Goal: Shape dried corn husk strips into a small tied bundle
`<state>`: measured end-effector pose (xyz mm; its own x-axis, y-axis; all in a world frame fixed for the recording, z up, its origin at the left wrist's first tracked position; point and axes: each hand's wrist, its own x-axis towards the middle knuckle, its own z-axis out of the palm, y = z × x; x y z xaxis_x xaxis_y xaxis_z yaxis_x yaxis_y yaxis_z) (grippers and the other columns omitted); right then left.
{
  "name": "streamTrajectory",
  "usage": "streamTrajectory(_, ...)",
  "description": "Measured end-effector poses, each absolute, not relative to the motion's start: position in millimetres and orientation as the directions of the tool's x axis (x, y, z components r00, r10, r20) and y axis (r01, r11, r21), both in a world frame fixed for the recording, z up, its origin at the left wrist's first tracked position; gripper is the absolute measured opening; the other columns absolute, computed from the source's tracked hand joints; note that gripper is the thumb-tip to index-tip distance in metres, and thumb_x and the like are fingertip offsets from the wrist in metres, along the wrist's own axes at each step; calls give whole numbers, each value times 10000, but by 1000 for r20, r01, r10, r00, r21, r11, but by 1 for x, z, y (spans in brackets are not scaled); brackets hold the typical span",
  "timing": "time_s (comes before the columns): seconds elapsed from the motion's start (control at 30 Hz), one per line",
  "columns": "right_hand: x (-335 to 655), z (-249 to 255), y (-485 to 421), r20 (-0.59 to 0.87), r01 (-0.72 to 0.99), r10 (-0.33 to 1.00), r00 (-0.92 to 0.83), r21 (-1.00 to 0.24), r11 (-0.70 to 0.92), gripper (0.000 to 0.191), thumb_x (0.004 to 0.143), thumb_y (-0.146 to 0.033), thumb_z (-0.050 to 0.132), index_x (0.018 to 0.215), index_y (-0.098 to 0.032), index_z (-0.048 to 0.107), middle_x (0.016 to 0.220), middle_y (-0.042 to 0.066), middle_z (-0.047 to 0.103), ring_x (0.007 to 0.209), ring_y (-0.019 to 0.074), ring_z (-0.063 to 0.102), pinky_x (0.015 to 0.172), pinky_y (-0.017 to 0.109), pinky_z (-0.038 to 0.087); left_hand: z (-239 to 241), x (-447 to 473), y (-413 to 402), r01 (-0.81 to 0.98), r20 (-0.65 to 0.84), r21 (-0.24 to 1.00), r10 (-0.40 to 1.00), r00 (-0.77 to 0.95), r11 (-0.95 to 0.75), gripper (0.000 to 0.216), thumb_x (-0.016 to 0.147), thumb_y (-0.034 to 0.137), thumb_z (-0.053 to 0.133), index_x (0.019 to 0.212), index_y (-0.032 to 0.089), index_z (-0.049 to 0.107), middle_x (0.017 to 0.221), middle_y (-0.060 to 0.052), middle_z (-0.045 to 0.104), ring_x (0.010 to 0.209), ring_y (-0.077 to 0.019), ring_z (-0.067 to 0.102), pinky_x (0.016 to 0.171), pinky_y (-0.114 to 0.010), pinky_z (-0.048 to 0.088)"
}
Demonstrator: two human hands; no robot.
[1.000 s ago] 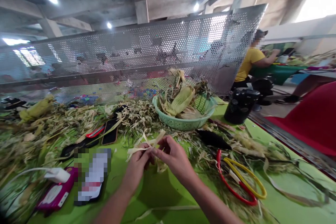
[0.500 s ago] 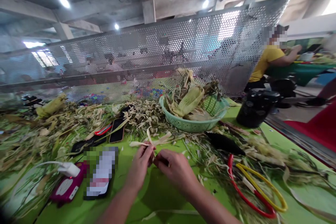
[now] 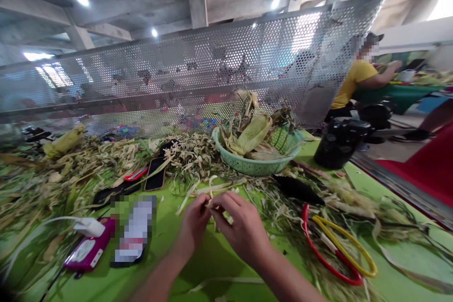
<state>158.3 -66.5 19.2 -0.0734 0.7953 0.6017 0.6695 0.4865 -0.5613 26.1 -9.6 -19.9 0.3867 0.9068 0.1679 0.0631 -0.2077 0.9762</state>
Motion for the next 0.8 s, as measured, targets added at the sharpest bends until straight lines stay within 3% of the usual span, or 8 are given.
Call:
streamTrajectory(0.13,162,22,-67,526,536,851,4,-719,442,45,859,-182,580,831,-212,598,810,28,654,726,163,600,670,263,464,-18,22,-7,-48,141,990,889,437,-133,299,878,443,498,744,177,518,684,28,445,646,-118,369,584,-237,293)
streamTrajectory(0.27,163,18,-63,404,213,910,89,-901,378,100,826,-206,631,749,-208,568,856,34,672,780,181,611,712,288,480,-16,24,-9,-146,37,989,881,471,37,312,864,472,530,792,168,530,664,41,419,594,-93,314,532,-222,243)
streamTrajectory(0.37,163,13,-60,353,-12,926,137,-934,358,135,795,-216,675,735,-207,555,818,20,658,752,170,601,691,280,485,-17,26,-12,-159,-24,980,871,491,117,314,848,478,557,813,167,542,636,53,387,559,-79,284,503,-214,201)
streamTrajectory(0.43,164,12,-59,325,-72,933,156,-938,339,120,785,-217,691,771,-211,572,793,4,644,724,153,591,672,263,482,-18,28,-13,-175,-40,974,868,494,145,314,832,475,583,798,166,539,627,57,377,552,-73,286,499,-209,195)
streamTrajectory(0.57,165,14,-60,337,26,928,157,-941,337,180,791,-219,677,968,-224,641,810,4,650,738,157,601,684,260,485,-19,30,-13,-219,-77,954,871,486,206,318,805,475,619,830,164,555,618,62,380,542,-64,292,492,-195,194)
streamTrajectory(0.67,167,16,-60,394,242,908,142,-903,355,54,796,-228,665,836,-199,684,782,17,671,736,170,613,699,268,486,-17,29,-12,-240,-107,939,874,475,245,325,794,481,631,844,166,564,602,68,370,517,-58,285,470,-189,175)
streamTrajectory(0.8,169,16,-57,461,459,877,138,-814,356,68,815,-239,639,808,-196,691,746,23,677,697,177,617,670,279,493,-10,26,-14,-320,-118,897,863,490,305,301,768,438,671,860,162,592,607,66,394,501,-45,291,464,-177,176)
